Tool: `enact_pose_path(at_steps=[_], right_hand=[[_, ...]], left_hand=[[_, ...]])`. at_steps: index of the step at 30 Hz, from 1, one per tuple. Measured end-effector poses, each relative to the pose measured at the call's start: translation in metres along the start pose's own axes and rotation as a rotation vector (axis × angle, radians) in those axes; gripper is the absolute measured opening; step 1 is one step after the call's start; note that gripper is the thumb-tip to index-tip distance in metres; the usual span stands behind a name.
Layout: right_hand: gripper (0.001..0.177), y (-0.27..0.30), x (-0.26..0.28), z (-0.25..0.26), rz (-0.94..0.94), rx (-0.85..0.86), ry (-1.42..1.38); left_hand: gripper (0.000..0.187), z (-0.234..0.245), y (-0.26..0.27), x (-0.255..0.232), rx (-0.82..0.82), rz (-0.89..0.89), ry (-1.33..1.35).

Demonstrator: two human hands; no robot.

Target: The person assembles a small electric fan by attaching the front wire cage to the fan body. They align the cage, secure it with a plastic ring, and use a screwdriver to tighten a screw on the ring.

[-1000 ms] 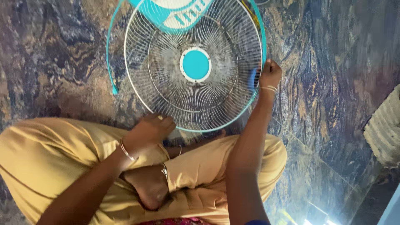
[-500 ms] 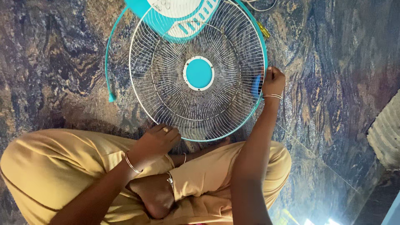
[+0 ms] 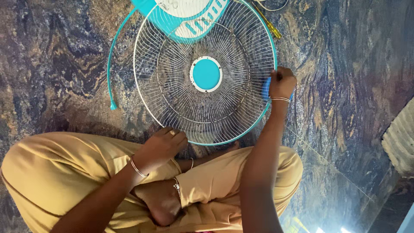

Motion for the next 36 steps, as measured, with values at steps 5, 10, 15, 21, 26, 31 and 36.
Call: enact_pose_path(at_steps=[5, 10, 15, 21, 26, 31, 36], right_hand=[[0.011, 0.007, -0.018, -0.02, 0.013, 0.001, 0.181], [0.01, 0.006, -0.016, -0.026, -0.032, 0.03, 0.248], [0.057, 0.008, 0.017, -0.016, -0.059, -0.032, 0.097], [0.052, 0.014, 0.037, -0.015, -0.086, 0.178, 0.143], [0.048, 0.019, 0.029, -0.013, -0.089, 0.156, 0.009], [0.048, 0.033, 0.02, -0.011, -0.005, 0.112, -0.008], [0.053, 0.034, 0.035, 0.003, 0.084, 0.045, -0.057]], left_hand=[[0.017, -0.008, 0.001, -0.001, -0.024, -0.023, -0.023], [0.021, -0.013, 0.002, 0.001, -0.039, -0.016, -0.124], [0.014, -0.032, 0.004, 0.002, 0.11, -0.004, -0.134], [0.028, -0.018, 0.004, 0.008, -0.123, 0.022, -0.097], [0.029, -0.019, 0.001, 0.007, -0.074, 0.017, -0.074], [0.019, -0.039, 0.006, 0.008, -0.004, 0.069, -0.072], [0.019, -0.045, 0.004, 0.008, 0.012, 0.048, -0.141]])
Point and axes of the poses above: each hand's wrist, its own y-axis away from the middle knuckle, its own z-axis out of the back of the hand, x = y × z, the point moved 7 cm from there along -y, towards the middle knuckle, and after that the axes turned 9 degrees about -y, right-handed, at the moved point
